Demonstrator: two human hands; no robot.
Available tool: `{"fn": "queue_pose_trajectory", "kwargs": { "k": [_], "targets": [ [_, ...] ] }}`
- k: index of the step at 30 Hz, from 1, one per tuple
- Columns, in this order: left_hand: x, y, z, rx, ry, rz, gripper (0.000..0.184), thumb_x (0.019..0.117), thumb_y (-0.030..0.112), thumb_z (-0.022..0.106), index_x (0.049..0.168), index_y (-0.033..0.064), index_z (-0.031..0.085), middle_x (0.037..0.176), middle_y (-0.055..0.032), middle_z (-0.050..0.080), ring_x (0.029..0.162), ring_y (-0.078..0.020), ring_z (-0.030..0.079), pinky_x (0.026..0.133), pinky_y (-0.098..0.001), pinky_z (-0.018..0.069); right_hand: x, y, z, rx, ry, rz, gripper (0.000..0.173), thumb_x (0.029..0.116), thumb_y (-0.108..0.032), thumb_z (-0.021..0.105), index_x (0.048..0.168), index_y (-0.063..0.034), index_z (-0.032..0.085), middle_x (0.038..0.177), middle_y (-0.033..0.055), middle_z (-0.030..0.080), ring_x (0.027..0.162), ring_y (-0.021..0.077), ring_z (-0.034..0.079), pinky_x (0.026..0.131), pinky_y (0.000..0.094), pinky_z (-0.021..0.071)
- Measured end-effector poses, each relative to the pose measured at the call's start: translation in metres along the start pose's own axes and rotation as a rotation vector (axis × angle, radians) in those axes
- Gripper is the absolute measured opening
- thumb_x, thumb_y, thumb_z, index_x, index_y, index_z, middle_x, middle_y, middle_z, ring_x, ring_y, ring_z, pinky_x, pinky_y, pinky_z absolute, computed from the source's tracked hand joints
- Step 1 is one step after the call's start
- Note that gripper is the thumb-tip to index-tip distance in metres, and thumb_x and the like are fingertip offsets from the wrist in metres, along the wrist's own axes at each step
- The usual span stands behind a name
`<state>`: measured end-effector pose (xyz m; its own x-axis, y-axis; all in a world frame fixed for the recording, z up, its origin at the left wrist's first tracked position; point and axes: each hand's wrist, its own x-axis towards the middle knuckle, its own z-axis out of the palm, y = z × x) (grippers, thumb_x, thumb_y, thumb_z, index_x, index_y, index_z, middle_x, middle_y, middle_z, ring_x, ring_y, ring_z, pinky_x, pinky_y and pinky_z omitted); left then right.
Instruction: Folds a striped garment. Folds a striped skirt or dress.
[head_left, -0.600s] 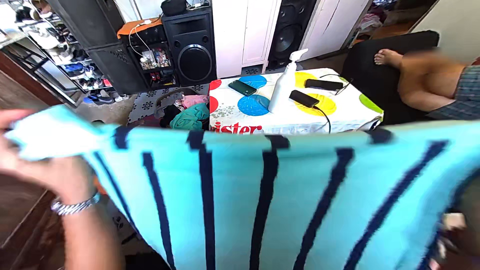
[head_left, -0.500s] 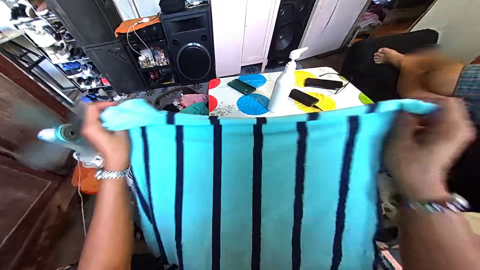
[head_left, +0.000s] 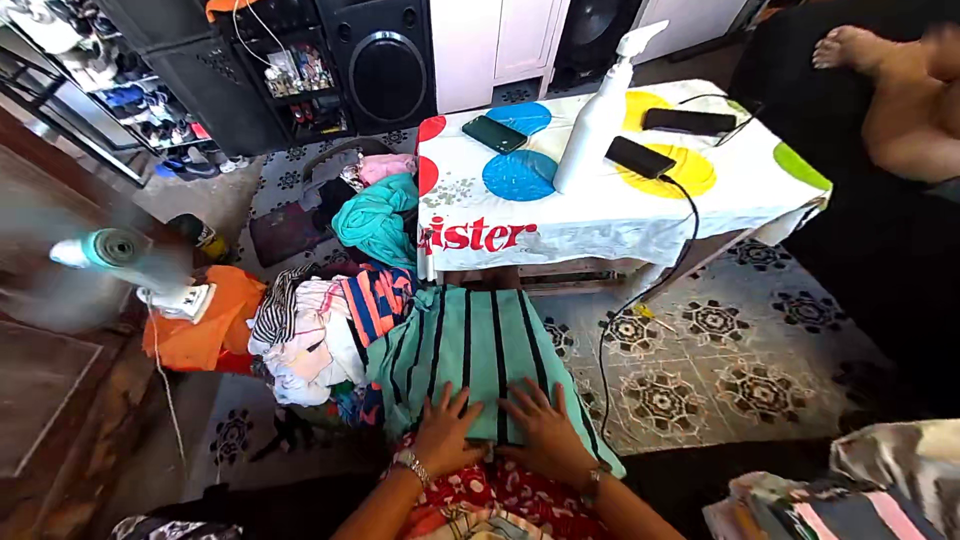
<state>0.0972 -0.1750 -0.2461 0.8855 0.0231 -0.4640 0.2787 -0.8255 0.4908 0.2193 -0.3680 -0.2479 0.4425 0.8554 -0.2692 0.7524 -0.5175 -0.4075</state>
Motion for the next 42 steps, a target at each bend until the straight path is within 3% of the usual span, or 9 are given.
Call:
{"fn": "queue_pose_trajectory", "kwargs": {
  "k": [5,8,12,17,23,27,31,36,42],
  "targets": [
    [-0.003,-0.005,-0.014,-0.043,0.21,-0.12,0.049,0.0872,0.004,0.07,0.136,0.0084,0.063,0.145,-0.0176,0.054,0.138,-0.0363,0.048,0.11,-0.0559,0.0423,-0.017,0.002,-0.014,0.051,0.196,0.075,0.058,0.076,-0.013,0.083,0.131,-0.0034,0.067,0.149,0.0253,0.051,0.143,0.047,0.043,0.114,0.0732,0.0266],
    [-0.02,-0.038,-0.025,-0.048,0.281,-0.217,0.033,0.0936,0.01,0.062,0.125,0.0057,0.069,0.127,-0.017,0.068,0.121,-0.0343,0.063,0.101,-0.0552,0.0495,-0.039,0.021,-0.034,0.087,0.412,0.226,0.037,0.0731,0.009,0.075,0.11,0.0056,0.071,0.124,0.03,0.065,0.115,0.0496,0.063,0.089,0.0654,0.0535],
    [-0.037,-0.096,-0.019,0.032,0.134,-0.199,0.035,0.102,0.03,0.056,0.125,0.0065,0.07,0.125,-0.018,0.068,0.128,-0.0377,0.056,0.114,-0.0602,0.0317,-0.074,0.068,-0.054,0.089,0.459,0.392,0.027,0.083,0.013,0.068,0.108,0.0043,0.074,0.115,0.03,0.068,0.101,0.0538,0.067,0.08,0.0732,0.0507],
    [-0.049,-0.11,-0.063,0.061,0.216,-0.138,0.032,0.0964,0.029,0.067,0.106,-0.0015,0.074,0.117,-0.0237,0.068,0.123,-0.0422,0.057,0.111,-0.0639,0.0329,-0.086,0.094,-0.092,0.023,0.616,0.247,0.039,0.0841,0.018,0.059,0.108,-0.0048,0.079,0.117,0.0211,0.074,0.106,0.0502,0.069,0.081,0.0748,0.0493],
    [-0.13,-0.06,-0.131,-0.321,0.602,0.16,0.028,0.0919,0.024,0.072,0.103,-0.0012,0.065,0.083,-0.0086,0.068,0.072,-0.012,0.065,0.07,-0.0327,0.0556,-0.113,0.101,-0.137,0.047,0.718,-0.084,0.036,0.0835,0.007,0.049,0.101,-0.0012,0.079,0.11,0.0157,0.076,0.111,0.0439,0.068,0.093,0.063,0.0521],
    [-0.183,-0.047,-0.102,-0.324,0.167,0.234,0.029,0.0856,0.021,0.078,0.105,0.0008,0.068,0.085,-0.0124,0.069,0.073,-0.0198,0.066,0.068,-0.0406,0.0559,-0.161,0.098,-0.113,0.128,0.281,-0.005,0.039,0.0753,0.018,0.065,0.102,-0.0052,0.081,0.106,0.0193,0.076,0.105,0.0482,0.069,0.089,0.0725,0.0509],
    [-0.192,-0.064,-0.06,-0.395,-0.412,0.186,0.034,0.0925,0.013,0.073,0.122,-0.0032,0.067,0.103,-0.0229,0.071,0.091,-0.0326,0.07,0.085,-0.0514,0.056,-0.164,0.091,-0.084,0.188,-0.333,0.215,0.032,0.0915,-0.007,0.074,0.123,-0.0009,0.073,0.127,0.0254,0.068,0.125,0.0468,0.06,0.109,0.0657,0.0405],
    [-0.15,-0.077,-0.064,-0.535,0.207,0.029,0.028,0.1002,0.016,0.061,0.119,-0.0035,0.067,0.112,-0.0172,0.07,0.1,-0.0227,0.07,0.091,-0.0411,0.0578,-0.081,0.081,-0.067,0.33,0.269,0.168,0.036,0.1026,-0.011,0.058,0.134,0.0053,0.062,0.135,0.0322,0.06,0.123,0.0504,0.059,0.105,0.0669,0.0451],
    [-0.008,-0.091,-0.073,-0.643,0.48,0.08,0.052,0.1088,0.028,0.036,0.151,-0.0011,0.045,0.157,-0.02,0.043,0.148,-0.0295,0.039,0.122,-0.0457,0.0305,0.038,0.097,-0.097,0.313,0.057,0.5,0.053,0.1102,-0.036,0.043,0.15,-0.0003,0.048,0.146,0.0332,0.051,0.137,0.0501,0.048,0.112,0.066,0.0355]
  ]
}}
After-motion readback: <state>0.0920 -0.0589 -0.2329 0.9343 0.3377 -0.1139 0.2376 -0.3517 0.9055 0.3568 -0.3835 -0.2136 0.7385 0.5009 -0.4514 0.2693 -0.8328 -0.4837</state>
